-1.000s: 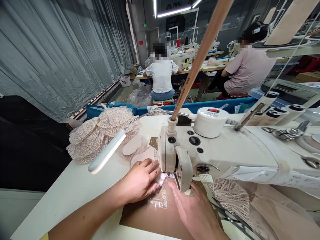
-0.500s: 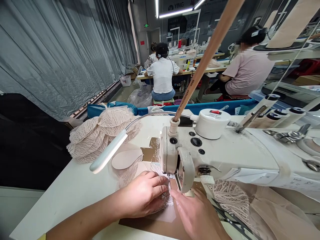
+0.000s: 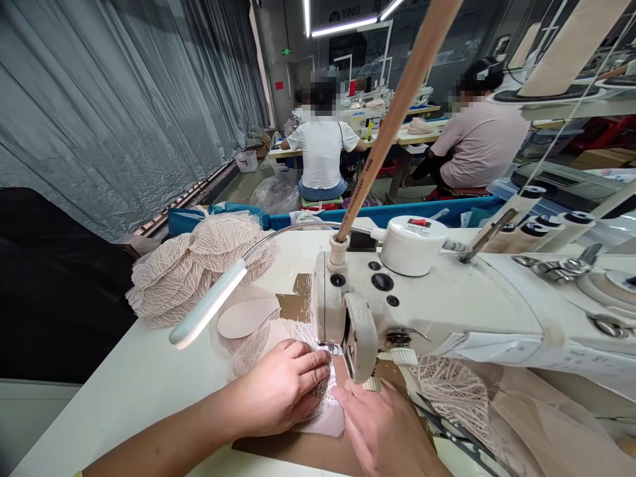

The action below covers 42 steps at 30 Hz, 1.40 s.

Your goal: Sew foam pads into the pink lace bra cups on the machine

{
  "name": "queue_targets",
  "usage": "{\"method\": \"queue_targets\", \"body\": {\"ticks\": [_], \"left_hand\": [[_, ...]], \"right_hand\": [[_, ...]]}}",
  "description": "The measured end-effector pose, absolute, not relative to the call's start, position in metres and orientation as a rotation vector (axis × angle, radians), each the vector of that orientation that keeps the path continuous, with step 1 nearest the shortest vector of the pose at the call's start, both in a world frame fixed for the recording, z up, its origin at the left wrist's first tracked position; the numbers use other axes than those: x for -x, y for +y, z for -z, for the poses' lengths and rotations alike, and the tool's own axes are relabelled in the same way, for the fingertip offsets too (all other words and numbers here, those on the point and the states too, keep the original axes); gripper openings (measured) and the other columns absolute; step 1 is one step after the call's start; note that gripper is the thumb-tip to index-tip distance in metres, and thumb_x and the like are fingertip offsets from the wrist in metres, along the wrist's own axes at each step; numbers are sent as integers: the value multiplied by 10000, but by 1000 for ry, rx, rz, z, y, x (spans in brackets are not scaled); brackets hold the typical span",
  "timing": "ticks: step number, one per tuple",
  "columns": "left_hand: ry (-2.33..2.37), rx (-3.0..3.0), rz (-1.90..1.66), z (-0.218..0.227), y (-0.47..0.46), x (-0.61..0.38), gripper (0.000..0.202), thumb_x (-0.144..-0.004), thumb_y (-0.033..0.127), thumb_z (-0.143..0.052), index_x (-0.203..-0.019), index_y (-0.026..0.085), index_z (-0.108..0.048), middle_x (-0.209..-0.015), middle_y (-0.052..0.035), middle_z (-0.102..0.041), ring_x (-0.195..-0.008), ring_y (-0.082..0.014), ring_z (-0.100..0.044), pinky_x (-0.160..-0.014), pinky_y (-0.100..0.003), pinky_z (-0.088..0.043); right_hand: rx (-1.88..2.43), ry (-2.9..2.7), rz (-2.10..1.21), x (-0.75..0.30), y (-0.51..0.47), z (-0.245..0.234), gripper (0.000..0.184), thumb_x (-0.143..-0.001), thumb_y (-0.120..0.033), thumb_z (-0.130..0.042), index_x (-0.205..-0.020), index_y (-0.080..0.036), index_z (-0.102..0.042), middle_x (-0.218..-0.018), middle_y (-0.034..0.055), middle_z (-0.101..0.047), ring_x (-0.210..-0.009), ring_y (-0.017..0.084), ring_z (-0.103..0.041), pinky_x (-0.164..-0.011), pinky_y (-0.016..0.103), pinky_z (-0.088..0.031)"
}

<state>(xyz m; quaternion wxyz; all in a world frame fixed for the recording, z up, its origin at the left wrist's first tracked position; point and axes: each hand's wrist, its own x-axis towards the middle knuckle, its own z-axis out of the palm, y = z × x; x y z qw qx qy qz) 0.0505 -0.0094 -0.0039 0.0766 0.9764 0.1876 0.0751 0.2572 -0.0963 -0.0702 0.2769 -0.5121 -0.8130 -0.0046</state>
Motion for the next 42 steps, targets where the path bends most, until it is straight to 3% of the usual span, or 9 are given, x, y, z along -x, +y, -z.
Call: {"method": "queue_targets", "body": {"ticks": [5,14,18,22,28,35,42], "left_hand": [[578,-2947,-255,6,-4,-51,331,-943,271,-410,-1221,144,-534,-1227,-118,-594,-977,-225,-529,-853,-365,-412],[575,-2999,-190,10,3,-51,290,-916,261,-502,-1187,161,-531,-1246,-101,-582,-1019,-231,-513,-908,-389,-378],[613,-2992,-195,11,8,-51,281,-909,202,-489,-1182,166,-546,-1184,-104,-611,-1037,-238,-510,-924,-400,-366],[648,-2975,-195,12,14,-51,311,-886,156,-496,-1193,178,-545,-1248,-94,-583,-1104,-250,-488,-951,-406,-348],[692,-2952,-253,15,21,-51,349,-853,119,-502,-1192,182,-556,-1276,-86,-568,-1146,-255,-468,-956,-423,-355],[744,-2876,-379,26,22,-50,390,-845,136,-504,-1228,198,-543,-1306,-86,-555,-1158,-267,-466,-981,-450,-332],[770,-2857,-421,29,21,-50,417,-827,130,-504,-1238,187,-539,-1306,-92,-559,-1142,-277,-476,-986,-465,-324]], "right_hand": [[1448,-2245,75,-256,-94,64,409,-888,-114,-341,-1145,-226,-638,-879,75,-666,-727,185,-571,-693,320,-415],[1518,-2279,198,-249,-86,43,436,-870,-72,-337,-1115,-209,-671,-905,89,-685,-647,152,-588,-599,271,-439],[1500,-2273,230,-248,-83,39,425,-861,-64,-366,-1078,-214,-699,-990,84,-702,-695,150,-624,-611,258,-462],[1512,-2269,291,-248,-82,43,431,-859,-67,-375,-1107,-211,-697,-1029,76,-714,-752,171,-656,-643,271,-494],[1569,-2261,334,-247,-82,55,468,-855,-47,-358,-1166,-193,-675,-1128,102,-694,-780,180,-683,-571,252,-501],[1529,-2286,390,-248,-81,50,466,-840,-44,-369,-1153,-179,-687,-1023,103,-725,-780,189,-699,-517,234,-505],[1553,-2264,409,-246,-81,50,475,-812,-50,-384,-1138,-199,-695,-956,72,-736,-742,185,-697,-571,253,-525]]}}
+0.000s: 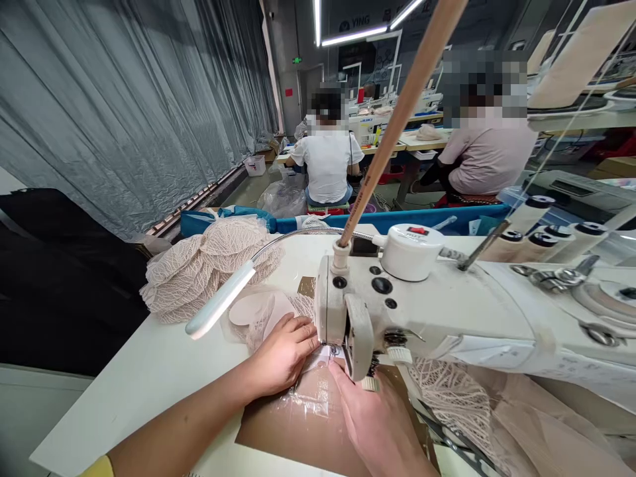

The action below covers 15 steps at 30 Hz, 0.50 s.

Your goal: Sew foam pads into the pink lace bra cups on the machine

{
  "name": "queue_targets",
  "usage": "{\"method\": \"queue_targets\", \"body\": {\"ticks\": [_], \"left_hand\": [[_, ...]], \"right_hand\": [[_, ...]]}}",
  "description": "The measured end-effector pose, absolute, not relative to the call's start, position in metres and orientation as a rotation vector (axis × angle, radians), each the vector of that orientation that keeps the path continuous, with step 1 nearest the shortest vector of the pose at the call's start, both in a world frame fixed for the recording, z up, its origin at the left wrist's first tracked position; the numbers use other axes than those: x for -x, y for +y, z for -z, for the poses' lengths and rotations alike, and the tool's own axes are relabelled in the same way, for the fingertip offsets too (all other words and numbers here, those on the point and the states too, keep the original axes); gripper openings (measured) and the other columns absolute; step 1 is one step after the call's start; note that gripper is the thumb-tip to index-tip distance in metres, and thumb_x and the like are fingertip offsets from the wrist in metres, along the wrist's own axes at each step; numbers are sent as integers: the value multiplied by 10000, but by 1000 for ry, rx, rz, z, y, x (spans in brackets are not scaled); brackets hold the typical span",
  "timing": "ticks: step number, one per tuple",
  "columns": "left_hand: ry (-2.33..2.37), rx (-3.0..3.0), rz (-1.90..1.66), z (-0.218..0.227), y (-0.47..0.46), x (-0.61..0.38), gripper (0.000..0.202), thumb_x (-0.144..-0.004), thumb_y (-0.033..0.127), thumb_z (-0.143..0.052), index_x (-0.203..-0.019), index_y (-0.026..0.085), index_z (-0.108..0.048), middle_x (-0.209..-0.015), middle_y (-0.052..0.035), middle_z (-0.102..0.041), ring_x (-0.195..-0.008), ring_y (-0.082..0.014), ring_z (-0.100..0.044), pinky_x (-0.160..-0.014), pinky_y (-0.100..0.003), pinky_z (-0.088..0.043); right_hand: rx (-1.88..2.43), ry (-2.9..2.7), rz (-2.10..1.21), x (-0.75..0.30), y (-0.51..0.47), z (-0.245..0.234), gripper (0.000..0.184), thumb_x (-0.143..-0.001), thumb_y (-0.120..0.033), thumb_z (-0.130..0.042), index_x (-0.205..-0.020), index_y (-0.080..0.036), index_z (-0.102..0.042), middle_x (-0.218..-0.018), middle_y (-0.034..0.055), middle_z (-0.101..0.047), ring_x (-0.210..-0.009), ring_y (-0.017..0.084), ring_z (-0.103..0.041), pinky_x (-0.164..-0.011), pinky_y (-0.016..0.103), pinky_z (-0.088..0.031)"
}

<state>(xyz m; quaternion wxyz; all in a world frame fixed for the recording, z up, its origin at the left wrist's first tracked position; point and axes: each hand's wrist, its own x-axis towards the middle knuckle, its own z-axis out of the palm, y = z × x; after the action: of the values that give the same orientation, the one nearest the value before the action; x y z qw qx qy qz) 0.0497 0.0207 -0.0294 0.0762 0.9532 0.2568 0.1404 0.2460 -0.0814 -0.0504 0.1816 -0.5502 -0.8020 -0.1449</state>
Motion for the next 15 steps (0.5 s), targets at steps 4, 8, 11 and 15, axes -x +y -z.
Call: {"method": "queue_targets", "body": {"ticks": [4,8,11,15], "left_hand": [[772,-2841,-431,28,21,-50,422,-831,130,-490,-1243,198,-548,-1311,-88,-555,-1135,-277,-478,-980,-458,-333],[760,-2822,-451,28,21,-50,438,-833,130,-484,-1261,205,-539,-1305,-88,-558,-1129,-273,-482,-981,-456,-333],[758,-2810,-464,29,21,-50,438,-830,122,-481,-1255,210,-543,-1295,-88,-567,-1128,-277,-486,-975,-458,-336],[762,-2803,-470,29,21,-50,420,-829,110,-478,-1231,201,-558,-1283,-98,-575,-1136,-281,-488,-977,-463,-343]], "right_hand": [[1562,-2284,383,-244,-81,46,477,-826,-55,-365,-1144,-196,-691,-905,71,-733,-639,157,-679,-461,226,-459],[1559,-2281,336,-246,-82,45,472,-838,-59,-347,-1148,-173,-684,-789,67,-712,-579,153,-656,-471,234,-459],[1564,-2288,303,-247,-81,49,466,-841,-66,-348,-1155,-168,-677,-710,61,-684,-552,162,-642,-469,249,-449],[1490,-2248,107,-246,-83,42,447,-860,-68,-330,-1142,-155,-666,-798,79,-688,-533,150,-611,-477,265,-440]]}}
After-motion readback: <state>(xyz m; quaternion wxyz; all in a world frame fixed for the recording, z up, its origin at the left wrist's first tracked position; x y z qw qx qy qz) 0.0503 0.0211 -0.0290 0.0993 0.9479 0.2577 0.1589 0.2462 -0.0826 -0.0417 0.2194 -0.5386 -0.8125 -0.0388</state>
